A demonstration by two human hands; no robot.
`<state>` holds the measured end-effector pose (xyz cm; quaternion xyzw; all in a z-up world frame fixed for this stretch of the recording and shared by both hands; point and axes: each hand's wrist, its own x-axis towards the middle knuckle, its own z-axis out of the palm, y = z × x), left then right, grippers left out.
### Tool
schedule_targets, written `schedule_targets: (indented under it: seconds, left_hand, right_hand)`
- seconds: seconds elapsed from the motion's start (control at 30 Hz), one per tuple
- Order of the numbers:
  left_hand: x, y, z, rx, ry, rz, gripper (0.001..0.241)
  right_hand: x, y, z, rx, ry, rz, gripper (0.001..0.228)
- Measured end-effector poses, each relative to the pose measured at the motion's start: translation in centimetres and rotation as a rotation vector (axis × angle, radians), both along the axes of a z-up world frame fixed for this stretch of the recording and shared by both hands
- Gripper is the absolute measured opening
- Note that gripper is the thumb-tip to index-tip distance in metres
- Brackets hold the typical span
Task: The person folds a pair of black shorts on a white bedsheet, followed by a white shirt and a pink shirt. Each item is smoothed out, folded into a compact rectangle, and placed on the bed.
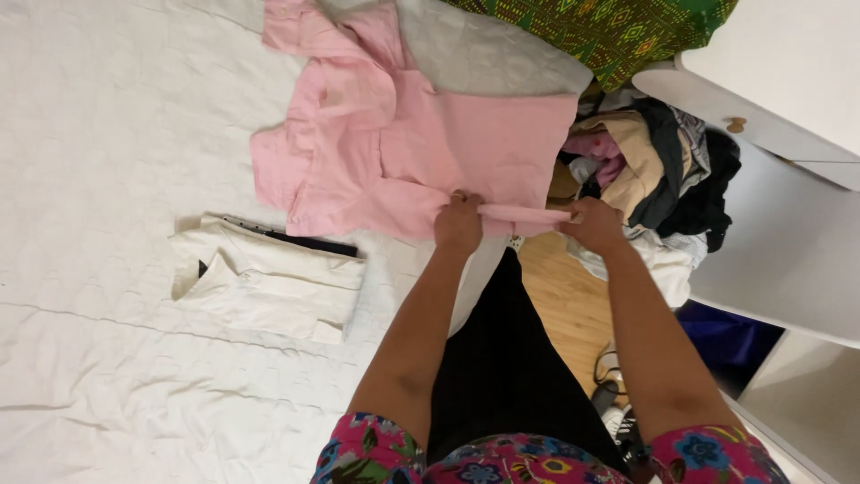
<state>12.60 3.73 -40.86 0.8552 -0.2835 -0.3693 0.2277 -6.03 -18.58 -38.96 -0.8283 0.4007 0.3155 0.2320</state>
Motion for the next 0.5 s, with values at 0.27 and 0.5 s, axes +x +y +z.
schedule_targets:
  seconds: [0.27, 0.5]
  left_hand:
    - [2.3, -2.1, 4.9, -0.034, -0.144, 0.159, 0.050]
    - [-6.3, 0.6, 0.4, -0.066, -0.295, 0.682, 0.060]
  right_hand:
    - [-2.0, -2.6, -8.7, 0.886, -0.707, -1.033, 0.027]
    - [-2.1, 3.5, -13.2, 0.681, -0.522, -0.789, 0.072]
